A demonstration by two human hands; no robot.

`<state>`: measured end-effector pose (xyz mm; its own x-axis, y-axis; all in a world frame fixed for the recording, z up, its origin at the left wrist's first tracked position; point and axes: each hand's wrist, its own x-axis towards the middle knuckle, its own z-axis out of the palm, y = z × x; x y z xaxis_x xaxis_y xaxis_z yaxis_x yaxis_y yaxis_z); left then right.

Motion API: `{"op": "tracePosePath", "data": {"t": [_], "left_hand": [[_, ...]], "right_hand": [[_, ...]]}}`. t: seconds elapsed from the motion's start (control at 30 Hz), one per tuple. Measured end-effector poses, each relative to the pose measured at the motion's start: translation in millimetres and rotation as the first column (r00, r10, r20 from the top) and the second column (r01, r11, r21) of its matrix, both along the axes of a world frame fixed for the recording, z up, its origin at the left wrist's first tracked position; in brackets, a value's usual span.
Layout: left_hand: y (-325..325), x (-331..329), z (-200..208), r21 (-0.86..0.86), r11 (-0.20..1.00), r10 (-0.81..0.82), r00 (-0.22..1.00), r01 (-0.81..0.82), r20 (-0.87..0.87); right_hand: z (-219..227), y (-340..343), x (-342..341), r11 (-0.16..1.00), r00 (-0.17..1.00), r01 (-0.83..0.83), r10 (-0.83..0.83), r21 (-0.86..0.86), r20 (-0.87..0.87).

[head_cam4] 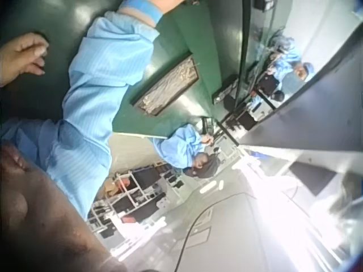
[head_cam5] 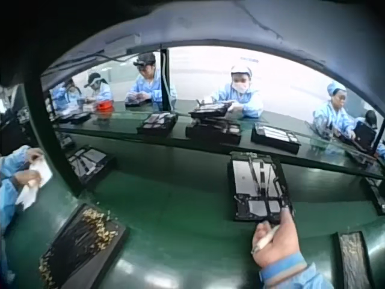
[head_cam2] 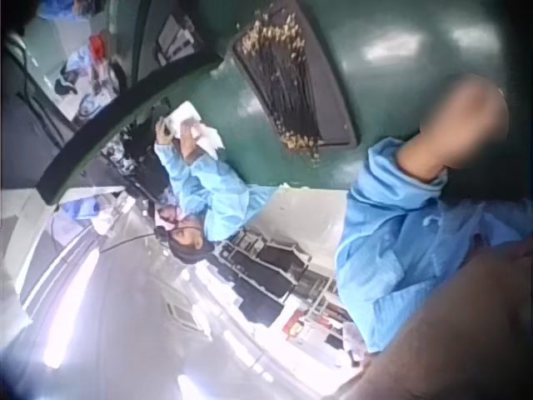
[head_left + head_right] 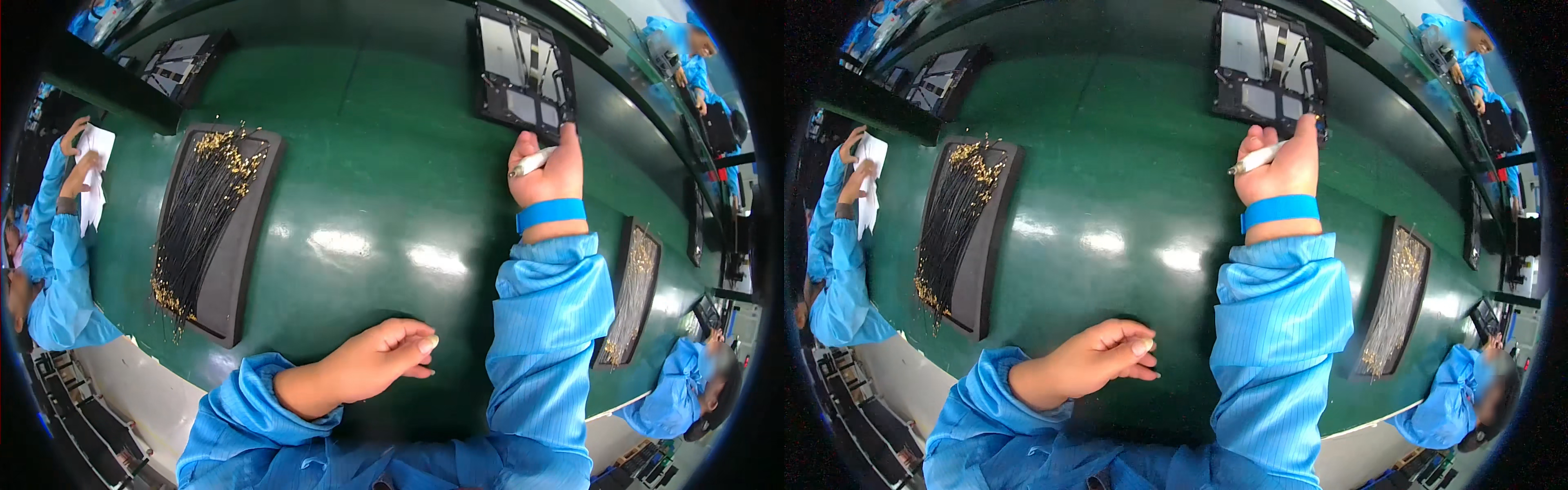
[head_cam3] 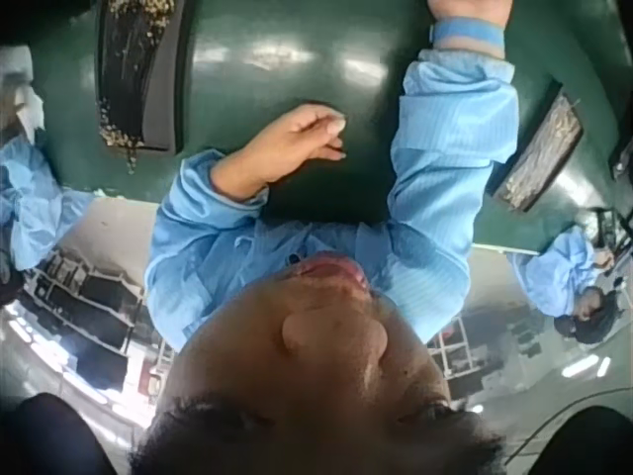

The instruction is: Assembling internal components and connecting ribbon cables inside a tablet device on a factory production line.

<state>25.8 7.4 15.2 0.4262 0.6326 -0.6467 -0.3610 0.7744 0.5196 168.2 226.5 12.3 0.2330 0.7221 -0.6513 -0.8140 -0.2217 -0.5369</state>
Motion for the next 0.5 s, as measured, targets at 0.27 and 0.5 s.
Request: {"op": "tracePosePath", "data": {"t": [0.27,0.5], "left_hand": [[5,-4,-5,-0.109,0.994,0.022,0.995,-0.011,0.100],[2,-1,-19,-0.101,0.897,0.434,0.809,-0.431,0.396]], "right_hand": [[-8,20,0,0.988,0.988,-0.155,0.155,0.025,0.004],[19,-88,-12,0.882,0.878,-0.466,0.452,-0.067,-0.157]]}}
